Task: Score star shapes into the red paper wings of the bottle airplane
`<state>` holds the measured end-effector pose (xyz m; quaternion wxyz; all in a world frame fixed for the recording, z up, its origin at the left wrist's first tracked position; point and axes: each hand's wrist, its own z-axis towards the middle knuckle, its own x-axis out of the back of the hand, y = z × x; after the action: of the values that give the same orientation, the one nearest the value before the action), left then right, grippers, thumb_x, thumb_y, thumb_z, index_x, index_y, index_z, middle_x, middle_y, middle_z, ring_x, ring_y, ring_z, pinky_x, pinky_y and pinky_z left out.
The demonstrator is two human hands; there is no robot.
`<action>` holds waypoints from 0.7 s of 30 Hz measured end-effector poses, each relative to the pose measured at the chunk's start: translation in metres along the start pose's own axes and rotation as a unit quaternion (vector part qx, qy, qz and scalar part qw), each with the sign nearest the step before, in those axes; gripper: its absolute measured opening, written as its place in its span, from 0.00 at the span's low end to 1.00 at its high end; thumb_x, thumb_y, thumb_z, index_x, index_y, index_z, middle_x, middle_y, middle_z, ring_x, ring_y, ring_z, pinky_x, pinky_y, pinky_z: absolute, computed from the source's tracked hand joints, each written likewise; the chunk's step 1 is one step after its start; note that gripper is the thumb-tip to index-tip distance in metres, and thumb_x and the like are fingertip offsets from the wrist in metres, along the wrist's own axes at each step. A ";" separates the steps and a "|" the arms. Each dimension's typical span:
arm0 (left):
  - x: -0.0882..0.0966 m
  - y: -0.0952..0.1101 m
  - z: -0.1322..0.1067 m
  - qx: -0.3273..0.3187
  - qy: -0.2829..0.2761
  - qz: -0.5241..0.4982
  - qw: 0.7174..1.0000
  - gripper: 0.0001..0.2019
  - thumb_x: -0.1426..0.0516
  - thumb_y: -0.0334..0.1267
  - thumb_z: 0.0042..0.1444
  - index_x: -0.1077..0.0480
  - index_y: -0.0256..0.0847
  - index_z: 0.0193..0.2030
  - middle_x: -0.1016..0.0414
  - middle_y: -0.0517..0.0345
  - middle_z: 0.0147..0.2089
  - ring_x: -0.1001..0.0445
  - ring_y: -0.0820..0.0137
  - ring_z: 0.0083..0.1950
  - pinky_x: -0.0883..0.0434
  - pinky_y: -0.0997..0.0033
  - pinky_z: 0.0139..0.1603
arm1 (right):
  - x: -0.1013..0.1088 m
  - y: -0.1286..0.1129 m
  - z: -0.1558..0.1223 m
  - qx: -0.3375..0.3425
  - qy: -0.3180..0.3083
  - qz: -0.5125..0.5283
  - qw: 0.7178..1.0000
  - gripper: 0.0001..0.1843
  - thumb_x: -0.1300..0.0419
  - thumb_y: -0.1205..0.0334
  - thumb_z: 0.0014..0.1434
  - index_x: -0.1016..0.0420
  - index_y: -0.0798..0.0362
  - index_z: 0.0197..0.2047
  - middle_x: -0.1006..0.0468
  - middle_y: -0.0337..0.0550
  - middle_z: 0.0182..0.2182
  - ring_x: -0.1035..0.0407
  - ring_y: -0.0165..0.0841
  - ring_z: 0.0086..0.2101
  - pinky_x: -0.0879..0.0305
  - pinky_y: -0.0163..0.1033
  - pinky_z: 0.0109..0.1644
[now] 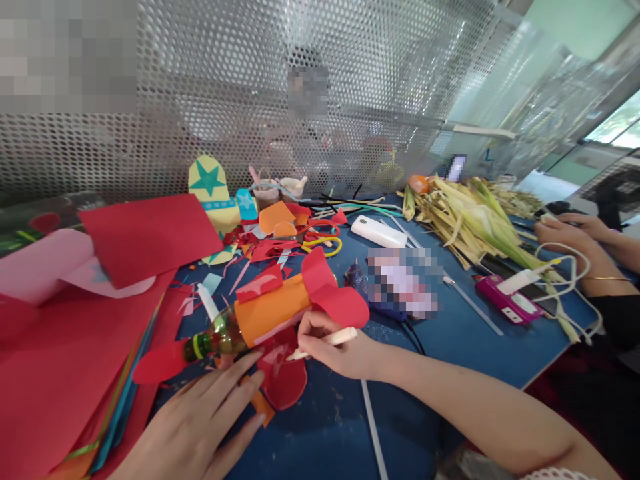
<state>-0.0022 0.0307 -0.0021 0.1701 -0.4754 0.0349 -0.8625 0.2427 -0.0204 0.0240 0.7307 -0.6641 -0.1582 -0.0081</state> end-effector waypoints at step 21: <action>0.000 -0.001 0.000 -0.004 -0.009 0.016 1.000 0.18 0.54 0.45 0.64 0.28 0.43 0.49 0.23 0.56 0.49 0.23 0.65 0.46 0.26 0.70 0.44 | -0.001 0.002 0.000 -0.003 -0.001 0.003 1.000 0.09 0.46 0.64 0.59 0.40 0.52 0.28 0.39 0.32 0.24 0.43 0.24 0.23 0.44 0.30 0.26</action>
<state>-0.0018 0.0318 -0.0019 0.1825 -0.4835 0.0447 -0.8549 0.2426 -0.0205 0.0222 0.7286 -0.6665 -0.1574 -0.0056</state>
